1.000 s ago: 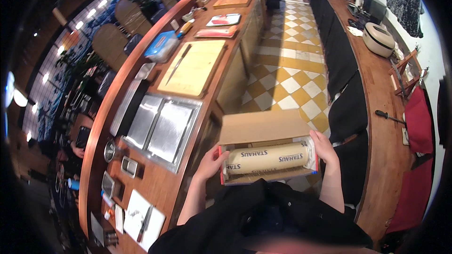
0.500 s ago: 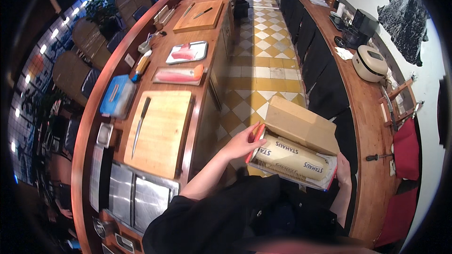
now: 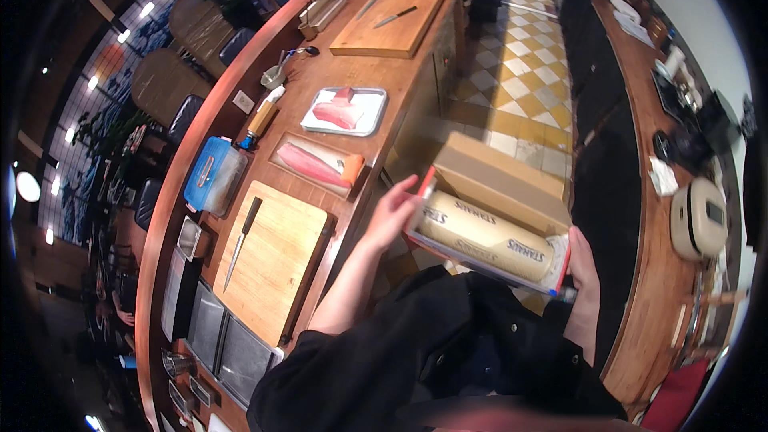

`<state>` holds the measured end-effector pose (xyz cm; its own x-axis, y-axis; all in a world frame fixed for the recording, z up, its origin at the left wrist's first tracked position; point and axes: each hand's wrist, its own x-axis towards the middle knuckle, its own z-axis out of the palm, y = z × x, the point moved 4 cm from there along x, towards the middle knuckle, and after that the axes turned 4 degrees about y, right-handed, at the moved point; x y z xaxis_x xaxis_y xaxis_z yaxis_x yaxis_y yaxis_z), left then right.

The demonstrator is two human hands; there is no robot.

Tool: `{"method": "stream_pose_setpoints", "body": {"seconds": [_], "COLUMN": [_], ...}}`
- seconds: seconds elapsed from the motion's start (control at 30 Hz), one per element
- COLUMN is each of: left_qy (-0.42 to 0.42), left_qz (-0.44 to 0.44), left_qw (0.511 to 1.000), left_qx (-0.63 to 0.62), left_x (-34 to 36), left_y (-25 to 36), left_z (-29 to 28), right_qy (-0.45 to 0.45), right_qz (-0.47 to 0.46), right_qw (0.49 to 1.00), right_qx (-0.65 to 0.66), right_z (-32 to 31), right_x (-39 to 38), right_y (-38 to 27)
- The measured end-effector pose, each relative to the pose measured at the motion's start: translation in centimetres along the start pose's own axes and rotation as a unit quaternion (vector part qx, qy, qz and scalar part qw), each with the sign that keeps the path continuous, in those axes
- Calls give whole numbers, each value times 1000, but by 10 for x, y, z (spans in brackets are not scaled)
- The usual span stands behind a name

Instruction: The person wraps a piece of fish fillet in paper towels, then in plastic wrap, and places it in a refrigerator. They also retrieve a metal tray from the refrigerator and place it on the counter.

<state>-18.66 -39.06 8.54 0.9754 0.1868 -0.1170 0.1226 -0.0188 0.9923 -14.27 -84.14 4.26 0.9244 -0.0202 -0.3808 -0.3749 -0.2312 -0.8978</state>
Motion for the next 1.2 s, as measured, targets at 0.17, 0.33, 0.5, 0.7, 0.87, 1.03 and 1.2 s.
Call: {"method": "stream_pose_setpoints", "body": {"seconds": [0.17, 0.33, 0.5, 0.7, 0.87, 1.03, 1.2], "left_qy": [124, 245, 229, 210, 221, 318, 341], "left_qz": [49, 105, 88, 33, -30, 58, 101], "left_qw": [990, 961, 969, 977, 970, 943, 934], "left_qx": [-55, 75, 15, -33, -94, 76, 39], "left_x": [115, 258, 427, 569, 605, 589, 487], "left_y": [57, 95, 91, 0, -44, -14, 48], "left_z": [-67, -165, -255, -338, -363, -405, -363], "right_qy": [-143, -177, -207, -161, -187, -255, -264], "right_qz": [33, -5, -9, 0, 25, 56, 36], "right_qw": [984, 975, 974, 986, 981, 965, 961], "right_qx": [98, 133, 95, 52, 42, -17, -72], "right_z": [72, 195, 304, 414, 447, 456, 351], "right_x": [130, 232, 345, 432, 455, 460, 470], "right_y": [-128, -232, -269, -281, -288, -305, -260]}}
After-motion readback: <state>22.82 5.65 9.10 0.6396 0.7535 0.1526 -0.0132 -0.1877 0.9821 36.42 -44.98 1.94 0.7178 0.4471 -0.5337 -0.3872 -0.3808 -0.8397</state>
